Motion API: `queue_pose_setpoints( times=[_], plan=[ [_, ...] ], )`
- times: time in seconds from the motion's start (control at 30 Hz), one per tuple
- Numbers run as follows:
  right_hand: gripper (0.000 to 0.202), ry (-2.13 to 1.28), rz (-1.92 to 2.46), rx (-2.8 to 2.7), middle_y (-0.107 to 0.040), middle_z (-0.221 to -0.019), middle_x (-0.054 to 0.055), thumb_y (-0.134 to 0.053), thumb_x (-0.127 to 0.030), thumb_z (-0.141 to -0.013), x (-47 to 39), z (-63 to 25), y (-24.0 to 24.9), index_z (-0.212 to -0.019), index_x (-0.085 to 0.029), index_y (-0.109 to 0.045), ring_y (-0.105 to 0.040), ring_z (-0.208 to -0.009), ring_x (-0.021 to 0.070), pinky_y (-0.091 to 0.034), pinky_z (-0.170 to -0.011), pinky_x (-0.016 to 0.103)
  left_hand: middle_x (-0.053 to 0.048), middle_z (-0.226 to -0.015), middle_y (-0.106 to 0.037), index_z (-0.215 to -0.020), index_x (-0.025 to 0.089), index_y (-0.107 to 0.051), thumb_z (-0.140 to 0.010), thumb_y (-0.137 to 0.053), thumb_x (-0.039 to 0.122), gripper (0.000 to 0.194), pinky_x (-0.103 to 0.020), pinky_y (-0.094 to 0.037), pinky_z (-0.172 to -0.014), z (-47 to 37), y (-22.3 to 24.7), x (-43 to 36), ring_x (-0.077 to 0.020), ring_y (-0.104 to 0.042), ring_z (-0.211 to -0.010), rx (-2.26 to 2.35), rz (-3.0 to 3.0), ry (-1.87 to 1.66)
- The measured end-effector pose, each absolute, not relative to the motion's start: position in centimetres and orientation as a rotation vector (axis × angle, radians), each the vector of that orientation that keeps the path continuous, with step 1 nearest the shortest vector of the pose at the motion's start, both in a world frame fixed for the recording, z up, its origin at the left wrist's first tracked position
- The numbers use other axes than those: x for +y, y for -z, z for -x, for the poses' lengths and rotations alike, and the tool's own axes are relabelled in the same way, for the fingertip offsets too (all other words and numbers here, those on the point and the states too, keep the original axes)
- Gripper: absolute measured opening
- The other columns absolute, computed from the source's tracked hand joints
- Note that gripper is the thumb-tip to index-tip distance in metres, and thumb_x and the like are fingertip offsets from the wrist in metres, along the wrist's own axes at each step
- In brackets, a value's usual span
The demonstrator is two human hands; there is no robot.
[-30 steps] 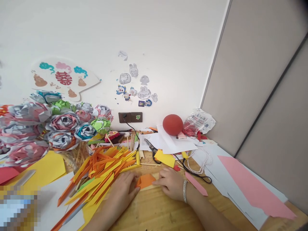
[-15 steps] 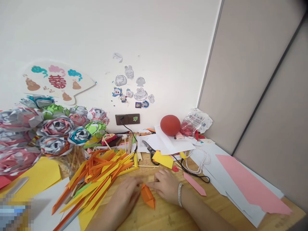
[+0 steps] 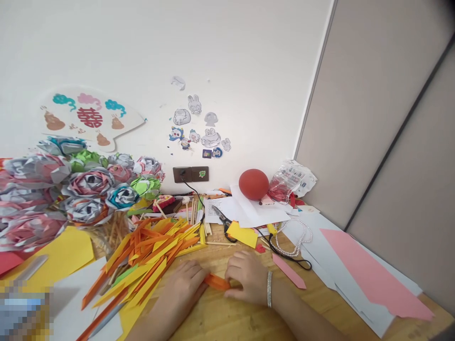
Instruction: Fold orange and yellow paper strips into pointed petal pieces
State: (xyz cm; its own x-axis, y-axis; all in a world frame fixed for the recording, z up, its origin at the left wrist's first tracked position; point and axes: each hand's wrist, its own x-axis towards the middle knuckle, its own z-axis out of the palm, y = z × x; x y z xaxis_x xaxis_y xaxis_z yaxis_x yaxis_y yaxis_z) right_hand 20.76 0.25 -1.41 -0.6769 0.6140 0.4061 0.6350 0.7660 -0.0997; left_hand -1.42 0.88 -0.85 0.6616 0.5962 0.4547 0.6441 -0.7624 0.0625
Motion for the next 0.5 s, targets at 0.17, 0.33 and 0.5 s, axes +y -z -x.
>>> queue_pose_setpoints(
  times=[0.17, 0.33, 0.5],
  plan=[
    [0.006, 0.259, 0.986, -2.582, -0.059, -0.079, 0.001, -0.054, -0.02, -0.083, 0.6, -20.8, 1.7, -0.079, -0.019, -0.059, -0.047, -0.076, 0.0169, -0.033, -0.068, 0.03, -0.003, -0.072, -0.063, -0.071, 0.021, -0.059, -0.091, -0.038, 0.022, 0.029, -0.03, -0.046, -0.066, 1.4, 0.4, 0.6, -0.0181, -0.058, -0.069, -1.042, 2.824, 0.638],
    [0.009, 0.24, 1.08, -2.566, -0.059, -0.078, 0.002, -0.055, -0.024, -0.083, 0.4, -20.5, 1.7, -0.078, -0.019, -0.059, -0.047, -0.077, 0.0176, -0.034, -0.068, 0.031, -0.003, -0.071, -0.062, -0.069, 0.021, -0.059, -0.09, -0.035, 0.021, 0.031, -0.031, -0.046, -0.066, 1.1, 0.6, 0.7, -0.0184, -0.057, -0.068, -1.029, 2.785, 0.654],
    [0.008, 0.011, 1.289, -2.439, -0.06, -0.079, 0.001, -0.061, -0.023, -0.08, 0.1, -19.7, 1.9, -0.074, -0.018, -0.059, -0.05, -0.079, 0.0168, -0.035, -0.068, 0.028, -0.005, -0.079, -0.061, -0.072, 0.02, -0.059, -0.088, -0.04, 0.023, 0.025, -0.03, -0.046, -0.068, 0.8, 0.9, 0.6, -0.0193, -0.056, -0.074, -1.231, 2.819, 0.624]
  ],
)
